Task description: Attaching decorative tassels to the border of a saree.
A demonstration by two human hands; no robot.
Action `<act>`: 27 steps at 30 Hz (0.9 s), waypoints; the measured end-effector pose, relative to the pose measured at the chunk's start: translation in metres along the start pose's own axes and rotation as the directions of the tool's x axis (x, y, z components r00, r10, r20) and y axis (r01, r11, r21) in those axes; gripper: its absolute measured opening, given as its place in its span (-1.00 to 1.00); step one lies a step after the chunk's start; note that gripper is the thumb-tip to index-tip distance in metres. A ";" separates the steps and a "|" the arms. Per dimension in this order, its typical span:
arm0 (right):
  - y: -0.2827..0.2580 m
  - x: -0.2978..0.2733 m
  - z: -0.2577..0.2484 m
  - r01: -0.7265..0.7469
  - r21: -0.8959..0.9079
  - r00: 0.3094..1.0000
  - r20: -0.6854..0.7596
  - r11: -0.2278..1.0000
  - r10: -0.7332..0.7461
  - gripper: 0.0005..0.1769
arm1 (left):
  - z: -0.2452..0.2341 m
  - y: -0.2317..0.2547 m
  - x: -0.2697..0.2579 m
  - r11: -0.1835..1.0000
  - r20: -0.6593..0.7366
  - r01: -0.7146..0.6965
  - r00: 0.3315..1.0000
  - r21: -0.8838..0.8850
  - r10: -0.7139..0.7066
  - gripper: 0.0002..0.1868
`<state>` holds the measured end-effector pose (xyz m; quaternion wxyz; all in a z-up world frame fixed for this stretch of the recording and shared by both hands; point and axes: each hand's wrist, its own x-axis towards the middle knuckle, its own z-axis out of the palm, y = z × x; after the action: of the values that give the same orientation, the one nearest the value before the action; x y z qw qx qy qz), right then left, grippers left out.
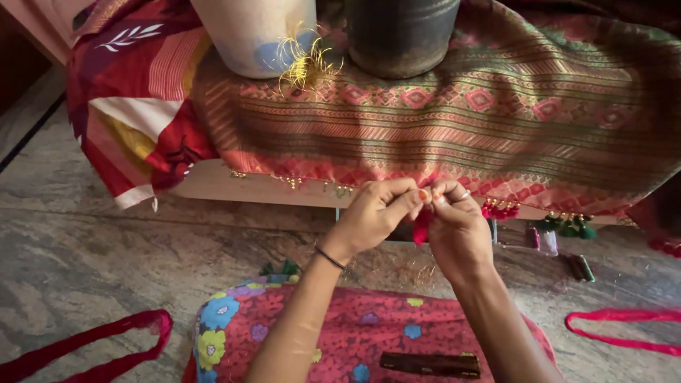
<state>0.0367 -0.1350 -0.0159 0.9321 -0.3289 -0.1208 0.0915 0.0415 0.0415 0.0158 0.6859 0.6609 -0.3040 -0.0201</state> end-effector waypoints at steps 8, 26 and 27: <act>0.023 0.001 -0.029 0.054 0.031 0.997 -0.062 0.998 -0.052 -0.95 | 0.003 -0.032 -0.007 0.975 -0.037 0.094 0.995 0.201 -0.088 -0.67; 0.021 -0.042 -0.017 0.290 -0.916 0.904 0.168 0.276 -0.392 -0.91 | 0.041 -0.050 -0.033 0.934 -0.546 0.347 0.800 0.082 -0.250 -0.73; 0.020 -0.051 -0.019 0.272 -0.930 0.936 0.195 0.247 -0.294 -0.88 | 0.041 -0.054 -0.037 0.932 -0.534 0.363 0.788 0.003 -0.305 -0.77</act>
<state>-0.0088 -0.1433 -0.0515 0.5604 -0.7860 -0.1992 -0.1688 0.0133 0.0140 -0.0512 0.6921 0.7194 0.0162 0.0561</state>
